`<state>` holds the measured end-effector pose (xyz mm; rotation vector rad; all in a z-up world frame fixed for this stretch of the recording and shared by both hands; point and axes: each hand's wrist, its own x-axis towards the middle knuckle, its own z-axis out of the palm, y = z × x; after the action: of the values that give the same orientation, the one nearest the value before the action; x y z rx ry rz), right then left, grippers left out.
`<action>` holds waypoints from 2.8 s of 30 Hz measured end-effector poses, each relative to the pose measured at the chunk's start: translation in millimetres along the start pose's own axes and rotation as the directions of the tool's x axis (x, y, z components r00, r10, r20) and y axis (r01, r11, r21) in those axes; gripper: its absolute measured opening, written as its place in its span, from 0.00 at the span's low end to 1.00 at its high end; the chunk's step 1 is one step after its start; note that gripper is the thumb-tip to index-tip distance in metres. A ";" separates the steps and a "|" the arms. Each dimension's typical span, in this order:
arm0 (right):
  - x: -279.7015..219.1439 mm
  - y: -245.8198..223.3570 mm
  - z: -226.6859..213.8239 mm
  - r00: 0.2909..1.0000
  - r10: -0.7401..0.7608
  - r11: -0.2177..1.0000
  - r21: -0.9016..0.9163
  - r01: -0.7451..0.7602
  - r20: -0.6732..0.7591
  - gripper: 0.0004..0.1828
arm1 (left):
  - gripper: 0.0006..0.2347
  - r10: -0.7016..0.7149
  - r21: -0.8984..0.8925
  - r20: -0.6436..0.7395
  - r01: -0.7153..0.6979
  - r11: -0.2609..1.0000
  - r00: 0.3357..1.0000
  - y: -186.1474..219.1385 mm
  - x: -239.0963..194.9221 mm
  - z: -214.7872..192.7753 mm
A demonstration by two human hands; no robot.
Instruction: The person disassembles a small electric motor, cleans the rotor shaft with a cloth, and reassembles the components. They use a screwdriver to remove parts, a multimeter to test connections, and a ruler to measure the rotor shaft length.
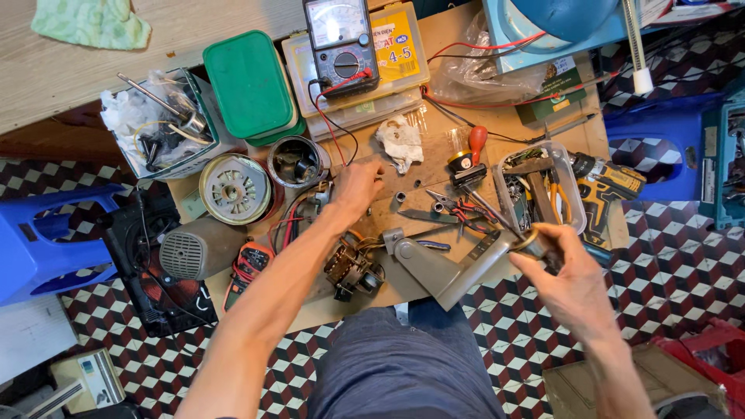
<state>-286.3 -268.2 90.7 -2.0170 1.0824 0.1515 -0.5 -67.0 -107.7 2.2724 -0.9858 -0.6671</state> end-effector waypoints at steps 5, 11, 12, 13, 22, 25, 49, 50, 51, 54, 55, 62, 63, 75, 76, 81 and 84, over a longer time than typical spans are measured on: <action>-12.3 -10.5 32.1 0.990 0.129 0.985 0.123 -0.122 -0.052 0.30 | 0.05 -0.023 0.100 0.034 0.020 0.995 0.999 -16.0 15.0 44.7; -20.4 -0.5 42.4 0.955 0.295 0.941 0.181 -0.285 -0.028 0.31 | 0.08 -0.161 0.057 0.079 0.157 0.986 0.984 -12.8 12.2 46.5; -21.7 1.0 43.4 0.953 0.303 0.938 0.182 -0.294 -0.022 0.30 | 0.08 -0.154 0.047 0.074 0.151 0.987 0.985 -11.5 11.2 43.3; -22.3 3.1 44.0 0.958 0.285 0.938 0.215 -0.274 -0.023 0.30 | 0.08 -0.146 0.033 0.068 0.144 0.989 0.987 -9.9 11.0 41.6; -14.0 25.1 58.3 0.971 0.237 0.767 0.608 -0.203 0.026 0.26 | 0.19 -0.022 -0.122 -0.244 -0.009 0.992 0.969 -5.9 -3.8 30.3; -8.6 23.3 64.2 0.969 0.235 0.603 0.770 -0.208 0.078 0.24 | 0.12 -0.015 -0.118 -0.265 -0.017 0.993 0.964 9.1 3.0 32.4; 75.2 -64.5 74.0 0.987 -0.153 0.598 0.790 0.133 -0.050 0.31 | 0.11 -0.256 -0.879 -0.026 0.100 0.467 0.966 55.1 46.4 -4.4; 79.2 -70.1 77.3 0.980 -0.189 0.591 0.789 0.168 -0.067 0.31 | 0.10 -0.225 -0.912 0.030 0.119 0.392 0.974 64.6 39.8 -4.2; 82.7 -76.3 80.6 0.971 -0.228 0.581 0.789 0.200 -0.079 0.31 | 0.10 -0.194 -0.938 0.081 0.140 0.317 0.978 72.2 32.5 -5.9; 85.7 -88.6 83.9 0.967 -0.244 0.708 0.669 0.225 -0.067 0.30 | 0.09 -0.177 -0.964 0.183 0.212 0.161 0.967 88.8 16.7 -14.5; 85.1 -91.1 84.1 0.960 -0.271 0.716 0.651 0.253 -0.075 0.29 | 0.09 -0.183 -0.965 0.212 0.236 0.118 0.960 92.3 13.0 -18.0; 92.1 -89.9 73.2 0.958 -0.275 0.680 0.720 0.135 0.081 0.28 | 0.14 0.092 -0.942 0.334 0.329 0.069 0.938 93.8 10.2 -54.2; 95.7 -87.8 69.4 0.956 -0.250 0.647 0.761 0.046 0.155 0.27 | 0.15 0.126 -0.933 0.360 0.360 0.027 0.924 90.8 10.1 -61.6; 112.7 -74.9 36.5 0.779 -0.370 0.253 0.862 -0.440 0.506 0.25 | 0.13 0.231 -0.938 0.343 0.344 0.037 0.910 100.2 34.2 -46.4; 112.6 -75.0 35.5 0.779 -0.375 0.263 0.864 -0.430 0.502 0.24 | 0.12 0.231 -0.947 0.316 0.319 0.029 0.920 102.7 34.8 -44.4; 114.7 -82.1 37.5 0.875 -0.376 0.471 0.876 -0.104 0.305 0.16 | 0.11 0.106 -0.950 0.238 0.209 0.230 0.965 112.1 35.0 -52.9; 113.3 -85.6 39.5 0.878 -0.478 0.783 0.435 0.444 -0.036 0.23 | 0.12 0.030 -0.888 0.197 0.166 0.430 0.980 121.1 41.2 -56.8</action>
<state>-142.3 -287.6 65.9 -1.7845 0.4817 -0.2504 1.7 -150.4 4.8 1.2611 -0.3842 -1.1264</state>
